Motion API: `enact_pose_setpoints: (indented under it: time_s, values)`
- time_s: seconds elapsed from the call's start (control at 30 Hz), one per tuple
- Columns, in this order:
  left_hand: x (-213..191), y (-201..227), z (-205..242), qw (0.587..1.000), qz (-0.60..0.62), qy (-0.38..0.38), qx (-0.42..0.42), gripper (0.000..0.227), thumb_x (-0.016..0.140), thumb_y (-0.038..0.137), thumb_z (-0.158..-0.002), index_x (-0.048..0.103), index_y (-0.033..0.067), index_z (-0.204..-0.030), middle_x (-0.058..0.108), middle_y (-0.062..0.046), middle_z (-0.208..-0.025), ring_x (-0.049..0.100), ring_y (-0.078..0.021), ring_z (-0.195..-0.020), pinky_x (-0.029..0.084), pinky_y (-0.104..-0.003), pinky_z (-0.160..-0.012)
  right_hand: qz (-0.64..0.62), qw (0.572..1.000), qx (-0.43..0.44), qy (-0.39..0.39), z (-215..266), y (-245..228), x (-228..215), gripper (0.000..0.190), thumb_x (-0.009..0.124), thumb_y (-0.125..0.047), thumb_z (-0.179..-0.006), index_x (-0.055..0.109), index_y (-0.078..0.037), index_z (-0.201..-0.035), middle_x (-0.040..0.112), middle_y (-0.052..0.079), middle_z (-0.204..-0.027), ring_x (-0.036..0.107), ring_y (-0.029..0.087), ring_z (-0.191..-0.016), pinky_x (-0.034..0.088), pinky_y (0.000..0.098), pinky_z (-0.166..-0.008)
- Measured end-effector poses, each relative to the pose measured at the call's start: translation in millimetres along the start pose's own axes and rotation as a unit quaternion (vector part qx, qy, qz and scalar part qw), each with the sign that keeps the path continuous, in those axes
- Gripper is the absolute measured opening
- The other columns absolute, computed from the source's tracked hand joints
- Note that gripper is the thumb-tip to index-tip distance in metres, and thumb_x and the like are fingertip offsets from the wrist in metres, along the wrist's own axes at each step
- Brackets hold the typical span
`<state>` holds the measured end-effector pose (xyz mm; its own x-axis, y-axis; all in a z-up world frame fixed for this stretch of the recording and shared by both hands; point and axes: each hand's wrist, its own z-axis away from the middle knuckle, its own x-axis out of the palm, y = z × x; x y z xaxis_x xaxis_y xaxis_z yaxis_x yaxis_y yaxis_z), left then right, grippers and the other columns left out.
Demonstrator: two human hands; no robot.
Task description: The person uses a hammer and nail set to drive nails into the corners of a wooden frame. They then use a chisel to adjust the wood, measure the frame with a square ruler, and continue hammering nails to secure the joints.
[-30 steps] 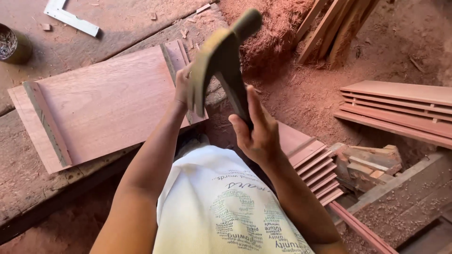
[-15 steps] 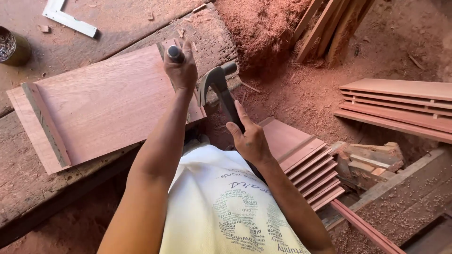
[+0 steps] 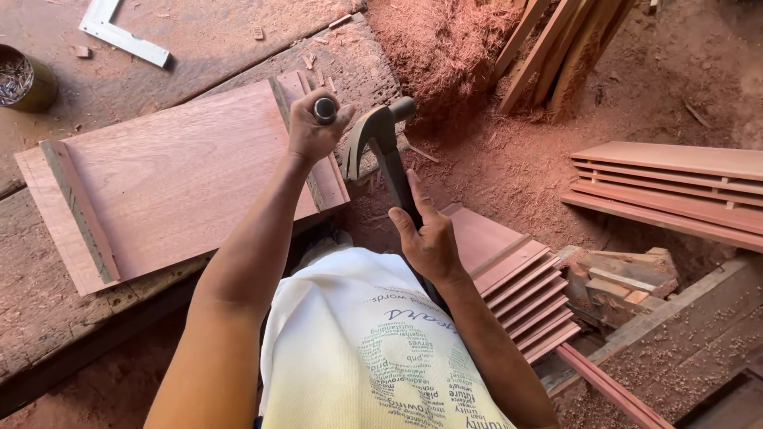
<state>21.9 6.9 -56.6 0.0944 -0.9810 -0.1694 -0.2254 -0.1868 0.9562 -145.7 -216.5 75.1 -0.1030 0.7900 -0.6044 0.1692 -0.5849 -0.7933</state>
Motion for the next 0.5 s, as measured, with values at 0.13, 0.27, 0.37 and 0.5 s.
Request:
enact_pose_setpoints:
  time_s: [0.13,0.27,0.37,0.5]
  values:
    - [3.1,-4.2,4.7,0.999,0.001,-0.031,0.029,0.03,0.081,0.017,-0.092,0.058,0.0098,-0.075,0.055,0.003,-0.067,0.052,-0.008,-0.061,0.038,-0.028,-0.05,-0.004,1.0,0.029,-0.01,2.9,0.0,1.8,0.067,0.064,-0.033,-0.103,0.039,-0.002,-0.157,0.078,0.015,-0.094,0.076,0.018,-0.078,0.061,0.0301,-0.069]
    - [9.5,-5.8,6.2,0.997,0.027,-0.053,0.045,0.023,0.075,0.014,-0.093,0.059,0.0098,-0.078,0.057,0.002,-0.071,0.055,-0.0088,-0.066,0.045,-0.028,-0.056,-0.012,1.0,0.005,-0.008,5.7,1.4,0.6,0.067,0.063,-0.034,-0.105,0.038,0.0,-0.157,0.076,0.019,-0.109,0.077,0.021,-0.09,0.062,0.0316,-0.075]
    - [16.6,-7.1,6.1,0.999,0.037,-0.016,-0.026,0.024,0.075,0.016,-0.095,0.06,0.0118,-0.077,0.061,0.001,-0.069,0.059,-0.0082,-0.061,0.052,-0.027,-0.053,-0.009,1.0,0.005,-0.004,8.4,3.0,-2.4,0.067,0.063,-0.035,-0.106,0.038,0.0,-0.157,0.075,0.02,-0.11,0.077,0.021,-0.091,0.062,0.0323,-0.077]
    - [14.7,-18.4,-6.3,0.995,0.056,0.063,-0.05,0.027,0.077,0.019,-0.096,0.06,0.0123,-0.076,0.062,0.001,-0.066,0.062,-0.0079,-0.057,0.058,-0.026,-0.051,-0.01,0.999,0.047,-0.009,7.5,1.3,-4.1,0.068,0.062,-0.036,-0.103,0.039,-0.001,-0.157,0.077,0.016,-0.097,0.076,0.019,-0.083,0.062,0.0311,-0.072]
